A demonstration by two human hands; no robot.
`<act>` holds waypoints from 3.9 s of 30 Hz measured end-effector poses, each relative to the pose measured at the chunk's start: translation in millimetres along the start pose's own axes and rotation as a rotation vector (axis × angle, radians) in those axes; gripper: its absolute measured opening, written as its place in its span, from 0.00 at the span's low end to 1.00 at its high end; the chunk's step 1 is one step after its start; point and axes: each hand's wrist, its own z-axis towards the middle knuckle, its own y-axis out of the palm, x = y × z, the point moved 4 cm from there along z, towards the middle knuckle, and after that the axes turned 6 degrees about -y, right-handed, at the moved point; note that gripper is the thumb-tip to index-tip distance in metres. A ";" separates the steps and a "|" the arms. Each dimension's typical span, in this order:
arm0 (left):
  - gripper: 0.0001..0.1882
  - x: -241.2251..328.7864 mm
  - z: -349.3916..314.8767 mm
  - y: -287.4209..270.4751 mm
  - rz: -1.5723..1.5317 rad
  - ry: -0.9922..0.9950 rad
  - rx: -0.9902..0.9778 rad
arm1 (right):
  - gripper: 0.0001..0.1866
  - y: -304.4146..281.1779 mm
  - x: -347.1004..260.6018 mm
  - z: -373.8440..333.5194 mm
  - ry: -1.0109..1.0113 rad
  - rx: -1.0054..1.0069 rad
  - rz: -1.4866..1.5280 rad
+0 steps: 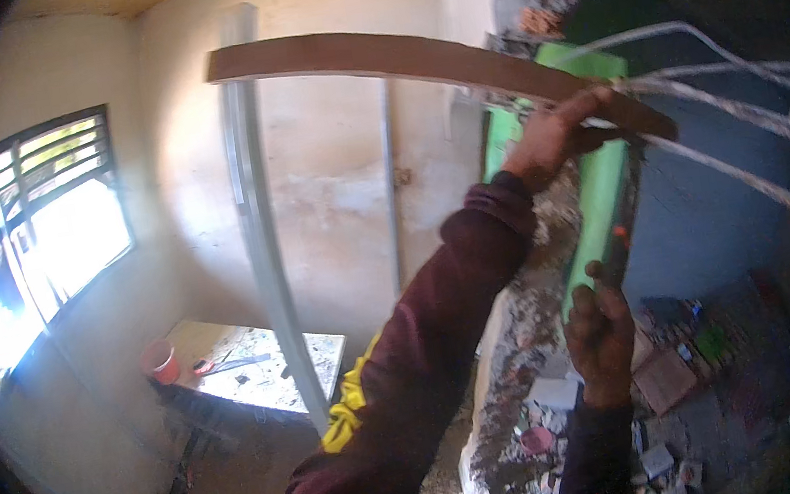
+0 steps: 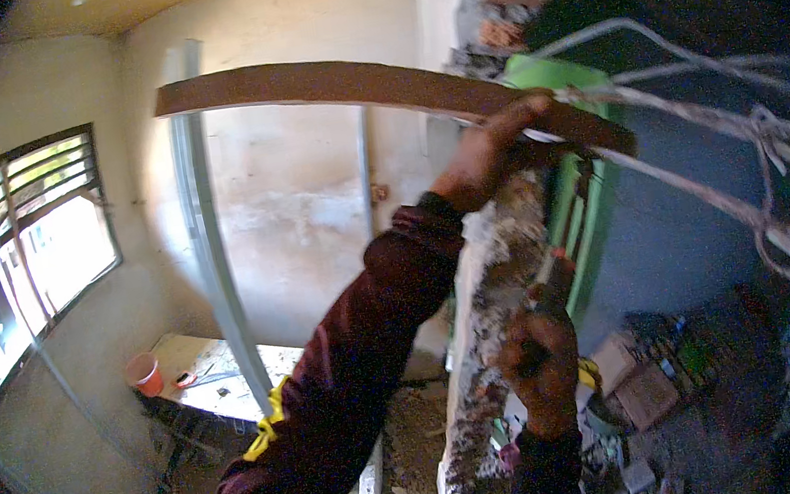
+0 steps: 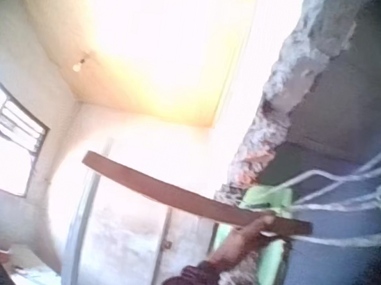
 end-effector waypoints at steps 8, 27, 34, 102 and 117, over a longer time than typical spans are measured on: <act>0.30 -8.0 -2.2 2.8 0.112 -0.063 -0.018 | 0.23 23.9 -43.5 -16.2 -0.518 0.522 -2.347; 0.27 -5.7 -7.3 6.3 0.093 -0.023 0.069 | 0.32 6.2 0.8 4.9 -0.078 0.036 0.186; 0.36 -20.2 -0.9 17.6 -0.001 0.078 0.104 | 0.32 3.6 -0.2 -0.1 -0.087 -0.052 0.329; 0.23 -8.4 0.2 0.0 0.018 0.019 -0.073 | 0.32 2.1 -41.4 -3.0 0.032 0.289 -0.497; 0.24 -3.8 -4.0 1.7 0.123 0.010 -0.046 | 0.20 12.6 29.6 0.6 0.052 0.130 -0.113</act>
